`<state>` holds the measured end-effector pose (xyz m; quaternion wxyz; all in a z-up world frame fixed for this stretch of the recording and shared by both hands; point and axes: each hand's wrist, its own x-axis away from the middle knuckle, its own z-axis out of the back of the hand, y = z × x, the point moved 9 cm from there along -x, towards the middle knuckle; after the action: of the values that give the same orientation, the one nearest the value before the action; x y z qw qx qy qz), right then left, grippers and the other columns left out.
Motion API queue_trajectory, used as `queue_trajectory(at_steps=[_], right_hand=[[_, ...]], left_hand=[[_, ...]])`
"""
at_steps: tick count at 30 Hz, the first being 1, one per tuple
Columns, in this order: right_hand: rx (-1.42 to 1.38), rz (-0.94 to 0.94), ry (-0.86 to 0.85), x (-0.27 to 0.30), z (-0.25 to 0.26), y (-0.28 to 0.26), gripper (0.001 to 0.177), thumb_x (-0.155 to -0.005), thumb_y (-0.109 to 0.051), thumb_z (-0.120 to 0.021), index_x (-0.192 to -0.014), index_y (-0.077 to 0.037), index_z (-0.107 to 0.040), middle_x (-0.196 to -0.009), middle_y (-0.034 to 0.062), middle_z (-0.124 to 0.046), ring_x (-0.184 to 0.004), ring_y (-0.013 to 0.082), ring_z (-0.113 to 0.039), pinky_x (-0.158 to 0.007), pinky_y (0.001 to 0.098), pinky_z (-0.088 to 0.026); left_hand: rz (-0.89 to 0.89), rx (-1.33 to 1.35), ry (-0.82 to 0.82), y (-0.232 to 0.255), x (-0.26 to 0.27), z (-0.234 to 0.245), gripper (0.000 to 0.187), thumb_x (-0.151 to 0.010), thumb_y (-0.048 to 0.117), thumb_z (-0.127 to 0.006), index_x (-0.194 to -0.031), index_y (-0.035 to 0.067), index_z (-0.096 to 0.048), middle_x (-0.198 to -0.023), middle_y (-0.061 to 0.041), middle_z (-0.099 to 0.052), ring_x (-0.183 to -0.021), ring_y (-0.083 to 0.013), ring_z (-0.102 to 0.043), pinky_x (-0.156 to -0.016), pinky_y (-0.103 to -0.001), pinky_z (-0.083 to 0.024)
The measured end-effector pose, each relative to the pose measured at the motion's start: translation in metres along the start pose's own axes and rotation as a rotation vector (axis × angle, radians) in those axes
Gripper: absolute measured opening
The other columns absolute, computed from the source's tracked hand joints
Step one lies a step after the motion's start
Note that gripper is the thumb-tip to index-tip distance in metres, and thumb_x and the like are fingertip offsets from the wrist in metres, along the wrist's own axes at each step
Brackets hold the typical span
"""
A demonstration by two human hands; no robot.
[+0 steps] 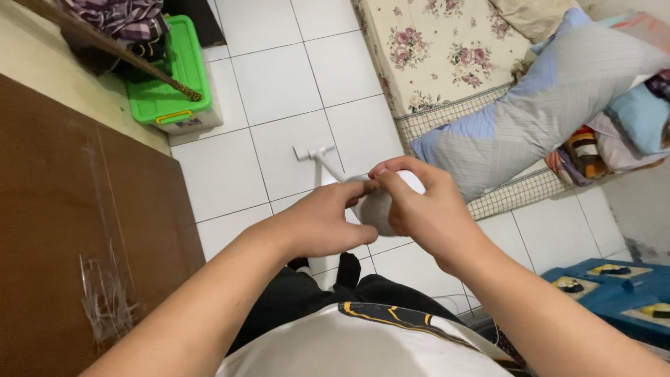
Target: Vacuuming the tiled floor in a bedroom using a handheld vacuum cleaner.
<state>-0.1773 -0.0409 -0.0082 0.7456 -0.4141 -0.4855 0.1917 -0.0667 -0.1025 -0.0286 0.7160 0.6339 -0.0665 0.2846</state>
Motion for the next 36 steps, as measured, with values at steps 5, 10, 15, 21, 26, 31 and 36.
queue_trajectory(at_steps=[5, 10, 15, 21, 26, 31, 36], right_hand=[[0.028, -0.071, 0.026, 0.023, -0.001, -0.016, 0.028, -0.091, -0.028, -0.065, -0.108, -0.006, -0.072, -0.051, 0.0001, -0.045, -0.044, 0.0090, -0.037, -0.043, 0.0273, -0.030], [-0.001, -0.060, 0.043, 0.009, -0.007, -0.001, 0.026, -0.092, -0.027, -0.065, -0.107, -0.006, -0.072, -0.052, -0.0003, -0.046, -0.045, 0.0087, -0.038, -0.043, 0.0269, -0.031], [-0.085, 0.005, 0.033, -0.018, -0.023, 0.021, 0.024, -0.094, -0.025, -0.063, -0.103, -0.003, -0.069, -0.054, 0.0005, -0.052, -0.045, 0.0097, -0.042, -0.043, 0.0275, -0.033], [-0.103, -0.015, 0.062, 0.004, -0.018, -0.009, 0.026, -0.094, -0.027, -0.065, -0.107, -0.005, -0.070, -0.054, -0.0007, -0.046, -0.046, 0.0082, -0.037, -0.044, 0.0266, -0.030], [-0.054, -0.080, 0.131, 0.022, -0.019, -0.015, 0.025, -0.092, -0.026, -0.065, -0.106, -0.006, -0.071, -0.052, 0.0003, -0.046, -0.045, 0.0091, -0.039, -0.043, 0.0272, -0.031], [-0.089, -0.054, 0.149, 0.002, -0.025, 0.006, 0.024, -0.093, -0.025, -0.064, -0.106, -0.005, -0.071, -0.054, -0.0001, -0.049, -0.045, 0.0082, -0.041, -0.043, 0.0270, -0.032], [-0.053, -0.012, 0.173, -0.013, -0.024, 0.010, 0.024, -0.094, -0.026, -0.064, -0.104, -0.005, -0.070, -0.056, -0.0006, -0.053, -0.045, 0.0081, -0.044, -0.043, 0.0266, -0.034]], left_hand=[[-0.027, 0.044, -0.050, 0.005, 0.012, -0.002, 0.074, -0.072, 0.024, -0.070, -0.143, 0.009, -0.055, -0.138, -0.013, -0.066, -0.127, -0.0228, -0.064, -0.104, -0.033, -0.050], [-0.054, 0.013, -0.036, -0.008, 0.001, 0.003, 0.077, -0.073, 0.023, -0.073, -0.145, 0.008, -0.051, -0.140, -0.015, -0.062, -0.135, -0.0242, -0.055, -0.107, -0.034, -0.045], [0.100, -0.111, -0.050, -0.027, -0.010, 0.012, 0.073, -0.070, 0.023, -0.071, -0.141, 0.014, -0.055, -0.131, -0.013, -0.068, -0.120, -0.0257, -0.064, -0.101, -0.035, -0.049], [0.013, 0.007, -0.086, 0.000, 0.006, 0.024, 0.074, -0.069, 0.022, -0.066, -0.142, 0.012, -0.053, -0.133, -0.010, -0.069, -0.107, -0.0257, -0.075, -0.091, -0.035, -0.057], [-0.079, 0.028, -0.117, -0.005, 0.009, 0.019, 0.076, -0.071, 0.021, -0.069, -0.144, 0.008, -0.053, -0.140, -0.015, -0.063, -0.122, -0.0257, -0.067, -0.099, -0.034, -0.053], [-0.028, -0.059, -0.139, -0.022, -0.003, 0.023, 0.079, -0.070, 0.024, -0.070, -0.145, 0.008, -0.052, -0.140, -0.016, -0.064, -0.126, -0.0270, -0.063, -0.104, -0.034, -0.049], [-0.141, -0.135, -0.112, -0.037, -0.022, 0.022, 0.087, -0.071, 0.024, -0.072, -0.151, 0.008, -0.043, -0.135, -0.020, -0.063, -0.126, -0.0307, -0.061, -0.104, -0.036, -0.048]])
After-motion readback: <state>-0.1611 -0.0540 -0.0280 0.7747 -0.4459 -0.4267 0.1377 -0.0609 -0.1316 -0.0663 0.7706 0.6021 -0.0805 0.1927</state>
